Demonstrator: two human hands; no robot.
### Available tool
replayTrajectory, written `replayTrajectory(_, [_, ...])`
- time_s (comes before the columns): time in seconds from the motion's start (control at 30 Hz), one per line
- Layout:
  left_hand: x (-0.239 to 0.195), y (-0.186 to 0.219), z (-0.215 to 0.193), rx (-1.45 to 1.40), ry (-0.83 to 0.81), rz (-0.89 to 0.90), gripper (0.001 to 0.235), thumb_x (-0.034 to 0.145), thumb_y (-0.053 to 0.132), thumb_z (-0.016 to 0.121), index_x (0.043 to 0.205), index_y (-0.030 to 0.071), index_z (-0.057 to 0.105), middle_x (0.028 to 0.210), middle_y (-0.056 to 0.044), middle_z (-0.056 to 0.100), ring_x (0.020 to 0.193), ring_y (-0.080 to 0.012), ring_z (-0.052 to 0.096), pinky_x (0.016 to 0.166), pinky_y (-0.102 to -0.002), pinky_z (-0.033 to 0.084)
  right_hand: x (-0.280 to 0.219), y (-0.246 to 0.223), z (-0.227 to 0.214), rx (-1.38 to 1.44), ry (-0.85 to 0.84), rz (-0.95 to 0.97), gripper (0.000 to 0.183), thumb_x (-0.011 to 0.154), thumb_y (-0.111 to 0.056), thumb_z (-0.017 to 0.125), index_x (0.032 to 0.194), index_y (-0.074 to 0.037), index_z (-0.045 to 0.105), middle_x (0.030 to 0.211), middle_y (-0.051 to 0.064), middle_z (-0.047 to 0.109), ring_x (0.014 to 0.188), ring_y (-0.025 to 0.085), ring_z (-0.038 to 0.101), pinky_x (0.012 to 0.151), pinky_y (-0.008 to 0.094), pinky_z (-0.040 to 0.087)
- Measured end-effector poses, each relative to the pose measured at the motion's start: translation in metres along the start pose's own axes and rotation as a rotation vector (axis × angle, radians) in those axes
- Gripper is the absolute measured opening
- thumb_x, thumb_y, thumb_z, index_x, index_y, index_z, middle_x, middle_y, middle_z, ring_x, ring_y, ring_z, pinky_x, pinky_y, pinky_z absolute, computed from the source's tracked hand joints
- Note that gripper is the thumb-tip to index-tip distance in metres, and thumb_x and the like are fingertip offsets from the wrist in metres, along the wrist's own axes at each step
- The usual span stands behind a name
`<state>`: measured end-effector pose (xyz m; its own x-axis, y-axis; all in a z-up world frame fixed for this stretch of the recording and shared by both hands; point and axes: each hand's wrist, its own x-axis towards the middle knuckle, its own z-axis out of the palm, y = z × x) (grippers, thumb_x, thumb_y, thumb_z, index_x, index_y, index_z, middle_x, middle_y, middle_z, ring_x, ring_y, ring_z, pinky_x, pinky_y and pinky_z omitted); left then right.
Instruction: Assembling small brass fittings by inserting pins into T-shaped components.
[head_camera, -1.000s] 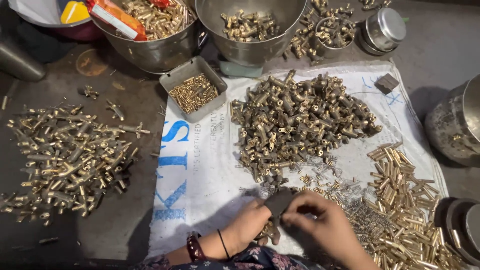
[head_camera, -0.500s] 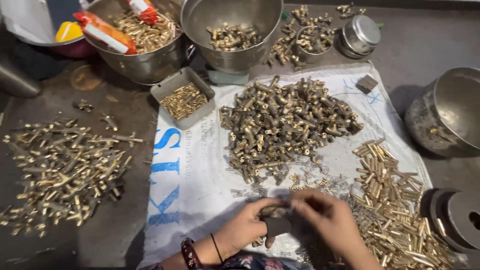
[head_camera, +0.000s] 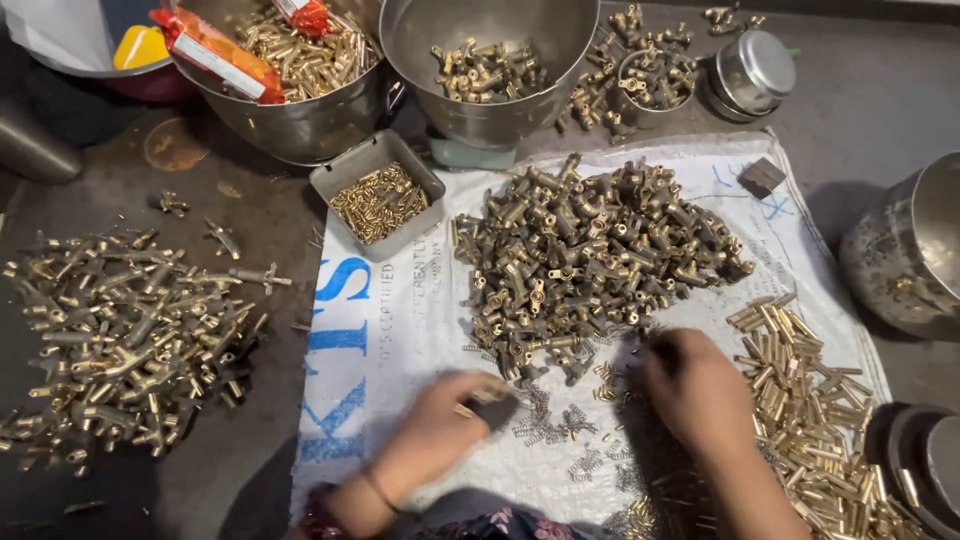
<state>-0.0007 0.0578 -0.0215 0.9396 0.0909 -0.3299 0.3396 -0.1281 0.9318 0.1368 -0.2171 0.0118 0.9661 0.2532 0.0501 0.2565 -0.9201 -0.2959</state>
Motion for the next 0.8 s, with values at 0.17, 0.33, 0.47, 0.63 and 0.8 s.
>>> replayTrajectory(0.17, [-0.029, 0.009, -0.13, 0.734, 0.495, 0.118, 0.042, 0.07, 0.014, 0.074, 0.111, 0.01, 0.075, 0.103, -0.018, 0.075, 0.095, -0.035, 0.073, 0.083, -0.043, 0.057, -0.044, 0.055, -0.024, 0.023, 0.177, 0.059, 0.027, 0.089, -0.023, 0.073, 0.113, -0.012, 0.075, 0.113, 0.013, 0.074, 0.096, 0.033, 0.072, 0.084, 0.041, 0.056])
replayTrajectory(0.33, [-0.038, 0.049, -0.12, 1.119, 0.703, 0.447, 0.038, 0.066, 0.014, 0.074, 0.103, 0.006, 0.073, 0.112, -0.022, 0.07, 0.099, -0.0425, 0.066, 0.088, -0.047, 0.052, -0.065, 0.044, -0.047, 0.33, 0.211, 0.202, 0.025, 0.086, -0.012, 0.075, 0.111, -0.007, 0.076, 0.114, 0.012, 0.075, 0.101, 0.027, 0.071, 0.088, 0.037, 0.055])
replayTrajectory(0.47, [-0.018, 0.073, -0.01, 0.32, 0.043, 0.309, 0.033, 0.076, 0.007, 0.071, 0.109, 0.01, 0.072, 0.098, -0.009, 0.074, 0.088, -0.0233, 0.073, 0.079, -0.036, 0.058, -0.074, -0.012, -0.055, 0.986, 0.025, 0.321, 0.025, 0.084, -0.003, 0.074, 0.109, -0.001, 0.076, 0.111, 0.012, 0.079, 0.102, 0.021, 0.075, 0.091, 0.033, 0.059])
replayTrajectory(0.63, [-0.02, 0.083, 0.06, 0.268, -0.203, 0.489, 0.029, 0.076, 0.004, 0.068, 0.105, 0.003, 0.071, 0.1, -0.011, 0.073, 0.095, -0.0252, 0.071, 0.085, -0.039, 0.054, -0.087, -0.028, -0.04, 0.991, -0.011, 0.043, 0.025, 0.081, 0.0, 0.076, 0.106, 0.0, 0.075, 0.111, 0.012, 0.078, 0.107, 0.021, 0.073, 0.095, 0.033, 0.057])
replayTrajectory(0.8, [-0.015, 0.076, 0.065, -0.092, -0.313, 0.105, 0.038, 0.082, 0.002, 0.065, 0.119, 0.004, 0.072, 0.085, -0.004, 0.071, 0.073, -0.0118, 0.059, 0.063, -0.029, 0.049, -0.088, -0.01, -0.019, 0.934, 0.015, 0.079, 0.024, 0.081, 0.003, 0.075, 0.105, 0.001, 0.074, 0.112, 0.011, 0.076, 0.112, 0.021, 0.07, 0.102, 0.034, 0.052])
